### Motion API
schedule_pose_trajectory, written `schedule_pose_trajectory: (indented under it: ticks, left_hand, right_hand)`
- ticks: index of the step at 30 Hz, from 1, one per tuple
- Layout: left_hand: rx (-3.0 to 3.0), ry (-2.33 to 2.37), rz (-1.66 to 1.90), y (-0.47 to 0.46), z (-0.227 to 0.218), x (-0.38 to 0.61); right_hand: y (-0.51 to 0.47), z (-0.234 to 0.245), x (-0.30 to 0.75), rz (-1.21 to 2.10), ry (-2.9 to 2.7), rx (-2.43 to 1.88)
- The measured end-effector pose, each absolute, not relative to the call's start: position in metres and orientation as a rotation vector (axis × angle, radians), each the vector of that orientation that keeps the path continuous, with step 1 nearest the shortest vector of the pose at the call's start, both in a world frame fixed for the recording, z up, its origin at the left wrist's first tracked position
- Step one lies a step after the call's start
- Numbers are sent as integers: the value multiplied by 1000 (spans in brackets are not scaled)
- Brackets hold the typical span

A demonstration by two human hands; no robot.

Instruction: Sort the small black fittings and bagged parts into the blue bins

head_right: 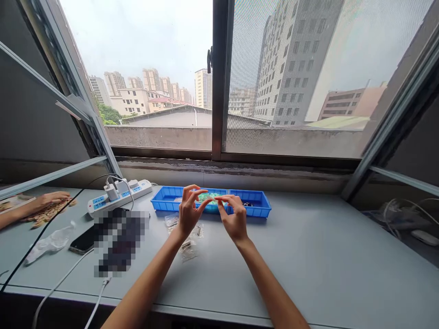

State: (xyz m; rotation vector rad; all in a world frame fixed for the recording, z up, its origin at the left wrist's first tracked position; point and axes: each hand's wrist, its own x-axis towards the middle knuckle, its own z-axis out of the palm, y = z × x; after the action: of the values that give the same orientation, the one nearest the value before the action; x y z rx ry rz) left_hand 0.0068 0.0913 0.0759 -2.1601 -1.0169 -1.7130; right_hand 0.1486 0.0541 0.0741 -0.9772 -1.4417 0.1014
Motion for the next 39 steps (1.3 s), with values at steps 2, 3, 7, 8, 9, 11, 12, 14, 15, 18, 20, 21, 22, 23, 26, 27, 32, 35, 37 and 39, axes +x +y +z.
schedule_pose_trajectory:
  ticks: [2, 3, 7, 8, 9, 11, 12, 14, 15, 18, 20, 21, 22, 23, 26, 27, 32, 35, 37, 39]
  left_hand:
    - [-2150, -986, -1716, 92, 75, 6]
    - [-2142, -966, -1715, 92, 74, 6]
    - [-2123, -926, -1685, 92, 73, 5]
    - [-2122, -928, -1686, 92, 74, 5]
    - [-2127, -936, -1689, 92, 74, 5]
    - [-2159, -962, -1683, 91, 75, 6]
    - [-2185, -981, -1667, 91, 75, 6]
    - [-2257, -1025, -1610, 92, 74, 7]
    - [-2286, -1061, -1578, 93, 73, 7]
    - [-2169, -1325, -1571, 101, 70, -1]
    - [-1819, -1628, -1678, 109, 71, -12]
    - [-1652, -1755, -1716, 112, 72, -19]
    - [-1524, -1869, -1715, 115, 74, -26]
    - [-1435, -1967, -1698, 118, 75, -32]
    - [-1360, -2161, -1612, 121, 78, -44]
    - [-1362, -2191, -1592, 122, 78, -46]
    - [-1412, -2209, -1561, 124, 74, -44]
    - [-1415, -2188, -1592, 126, 75, -43]
    - [-1436, -2107, -1651, 125, 77, -42]
    - [-1521, -1975, -1698, 124, 79, -40]
  right_hand:
    - [54, 74, 149, 53, -1482, -959]
    - [53, 73, 150, 20, -1501, -948]
    - [53, 71, 153, -166, -1583, -871]
    - [53, 70, 153, -200, -1601, -849]
    - [53, 70, 153, -214, -1614, -831]
    - [53, 69, 153, -178, -1613, -818]
    - [54, 68, 152, -127, -1586, -835]
    - [57, 65, 151, 19, -1486, -918]
    - [59, 64, 151, 93, -1428, -976]
    - [64, 59, 151, 253, -1350, -1130]
    - [64, 56, 150, 300, -1396, -1193]
    - [63, 55, 149, 316, -1440, -1219]
    - [62, 55, 147, 327, -1495, -1243]
    - [60, 54, 144, 333, -1557, -1266]
    - [53, 53, 136, 356, -1757, -1320]
    - [51, 52, 133, 371, -1814, -1339]
    - [50, 51, 131, 394, -1940, -1385]
    - [52, 48, 133, 365, -1970, -1303]
    - [53, 45, 133, 355, -2045, -1217]
    - [54, 42, 132, 360, -2128, -1153]
